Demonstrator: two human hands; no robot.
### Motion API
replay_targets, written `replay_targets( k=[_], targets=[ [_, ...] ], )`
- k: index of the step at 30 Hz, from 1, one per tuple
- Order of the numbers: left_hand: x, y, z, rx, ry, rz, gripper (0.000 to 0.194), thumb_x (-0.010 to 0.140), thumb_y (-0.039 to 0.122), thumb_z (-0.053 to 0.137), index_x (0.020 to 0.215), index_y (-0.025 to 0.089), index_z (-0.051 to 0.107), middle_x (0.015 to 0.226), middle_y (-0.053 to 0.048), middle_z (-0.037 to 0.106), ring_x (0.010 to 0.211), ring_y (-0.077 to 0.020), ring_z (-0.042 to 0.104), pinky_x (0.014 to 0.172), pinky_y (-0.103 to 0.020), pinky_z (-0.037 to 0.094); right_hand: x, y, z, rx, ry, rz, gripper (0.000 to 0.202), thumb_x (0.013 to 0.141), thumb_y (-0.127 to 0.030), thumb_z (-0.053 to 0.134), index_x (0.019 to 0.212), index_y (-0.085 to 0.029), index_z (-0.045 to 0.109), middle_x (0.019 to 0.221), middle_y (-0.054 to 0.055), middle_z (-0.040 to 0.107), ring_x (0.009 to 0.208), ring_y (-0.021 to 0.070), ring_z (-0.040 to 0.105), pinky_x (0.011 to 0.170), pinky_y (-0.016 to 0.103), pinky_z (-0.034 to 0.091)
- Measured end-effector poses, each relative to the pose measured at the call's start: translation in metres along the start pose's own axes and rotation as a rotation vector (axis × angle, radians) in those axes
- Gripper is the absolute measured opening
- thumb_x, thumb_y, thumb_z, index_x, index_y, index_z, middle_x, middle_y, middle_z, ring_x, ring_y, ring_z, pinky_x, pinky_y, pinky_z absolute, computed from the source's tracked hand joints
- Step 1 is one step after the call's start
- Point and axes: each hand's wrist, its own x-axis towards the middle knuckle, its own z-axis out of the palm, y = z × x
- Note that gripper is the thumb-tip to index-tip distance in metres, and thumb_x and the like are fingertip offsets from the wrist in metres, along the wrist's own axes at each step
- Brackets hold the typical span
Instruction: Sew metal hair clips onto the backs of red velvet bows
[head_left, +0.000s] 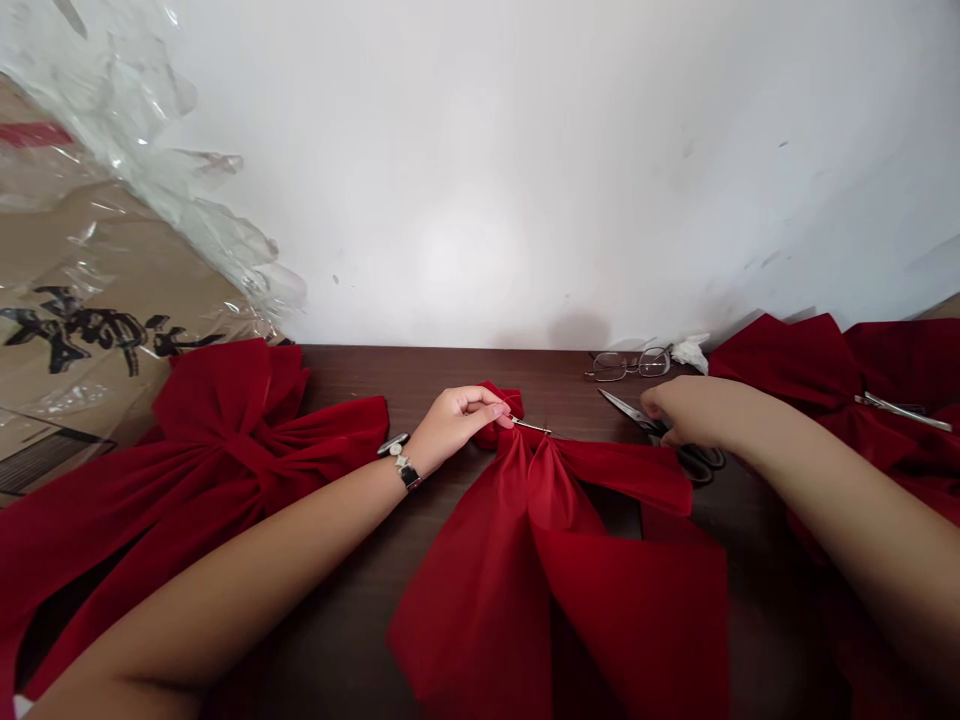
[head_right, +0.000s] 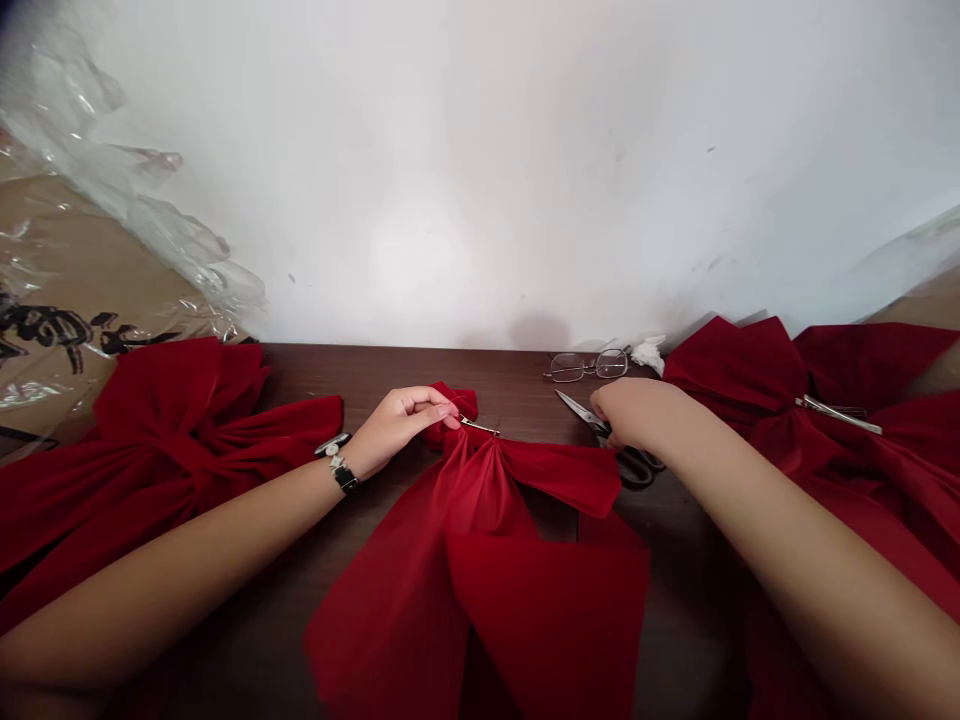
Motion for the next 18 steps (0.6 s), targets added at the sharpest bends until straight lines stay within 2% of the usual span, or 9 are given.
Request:
replay_targets(
  k=[2, 4, 6, 7, 9, 11, 14, 18],
  targets=[
    [0.000, -0.001, 0.000, -0.010, 0.005, 0.003, 0.027, 0.084, 0.041, 0.062, 0.087, 0.015, 0.070, 0.088, -0.009, 0.076, 0.084, -0.0186, 0.068, 0.081, -0.030, 0.049, -0.005, -0.006, -0.004, 0.011, 0.052, -0.013, 0.023, 0.052, -0.012, 0.077, 0.060, -0.019, 0.057, 0.062, 0.005, 0.057, 0.051, 0.0173, 0.048, 0.050, 0.029, 0.028],
    [0.001, -0.002, 0.002, -0.030, 0.014, 0.014, 0.027, 0.084, 0.041, 0.063, 0.087, 0.015, 0.070, 0.087, -0.009, 0.076, 0.085, -0.0188, 0.069, 0.082, -0.030, 0.050, -0.013, -0.017, -0.012, 0.039, 0.114, -0.057, 0.014, 0.064, -0.021, 0.074, 0.071, -0.020, 0.062, 0.070, 0.008, 0.062, 0.057, 0.0190, 0.052, 0.051, 0.030, 0.030],
    [0.002, -0.004, 0.004, -0.062, 0.026, 0.022, 0.027, 0.083, 0.040, 0.063, 0.086, 0.015, 0.069, 0.087, -0.009, 0.076, 0.087, -0.0190, 0.069, 0.083, -0.030, 0.050, -0.019, -0.035, -0.018, 0.118, 0.171, -0.160, 0.008, 0.078, -0.027, 0.063, 0.084, -0.022, 0.064, 0.076, 0.007, 0.065, 0.063, 0.0193, 0.055, 0.055, 0.030, 0.033],
    [0.002, -0.004, 0.005, -0.084, 0.038, 0.022, 0.027, 0.083, 0.040, 0.064, 0.086, 0.015, 0.069, 0.087, -0.009, 0.076, 0.087, -0.0191, 0.069, 0.083, -0.029, 0.050, -0.019, -0.047, -0.019, 0.179, 0.183, -0.216, 0.008, 0.081, -0.029, 0.060, 0.085, -0.023, 0.064, 0.075, 0.005, 0.066, 0.064, 0.0179, 0.056, 0.057, 0.029, 0.036],
    [0.003, -0.005, 0.008, -0.137, 0.069, 0.013, 0.027, 0.082, 0.040, 0.065, 0.086, 0.014, 0.068, 0.089, -0.010, 0.076, 0.086, -0.0193, 0.070, 0.083, -0.030, 0.051, -0.014, -0.071, -0.015, 0.476, 0.199, -0.346, 0.010, 0.080, -0.029, 0.061, 0.083, -0.021, 0.066, 0.073, 0.004, 0.066, 0.061, 0.0156, 0.056, 0.057, 0.028, 0.038],
    [0.004, -0.006, 0.011, -0.182, 0.107, 0.007, 0.028, 0.081, 0.040, 0.065, 0.087, 0.013, 0.068, 0.091, -0.011, 0.076, 0.085, -0.0192, 0.070, 0.081, -0.030, 0.051, 0.000, -0.093, -0.005, 0.780, 0.112, -0.390, 0.010, 0.077, -0.027, 0.063, 0.082, -0.019, 0.066, 0.072, 0.003, 0.066, 0.056, 0.0131, 0.054, 0.054, 0.027, 0.039],
    [0.005, -0.007, 0.012, -0.221, 0.148, 0.002, 0.028, 0.079, 0.041, 0.067, 0.087, 0.013, 0.067, 0.091, -0.011, 0.076, 0.085, -0.0187, 0.070, 0.080, -0.029, 0.051, 0.027, -0.115, 0.011, 0.916, 0.084, -0.392, 0.010, 0.073, -0.023, 0.064, 0.081, -0.017, 0.067, 0.073, 0.002, 0.066, 0.055, 0.0107, 0.053, 0.055, 0.025, 0.040],
    [0.005, -0.007, 0.011, -0.252, 0.169, -0.034, 0.029, 0.079, 0.042, 0.068, 0.088, 0.014, 0.066, 0.091, -0.009, 0.076, 0.084, -0.0179, 0.070, 0.079, -0.028, 0.052, 0.050, -0.124, 0.024, 1.096, 0.094, -0.363, 0.010, 0.072, -0.020, 0.061, 0.079, -0.015, 0.065, 0.067, 0.000, 0.061, 0.057, 0.0090, 0.051, 0.053, 0.021, 0.037]
  ],
)
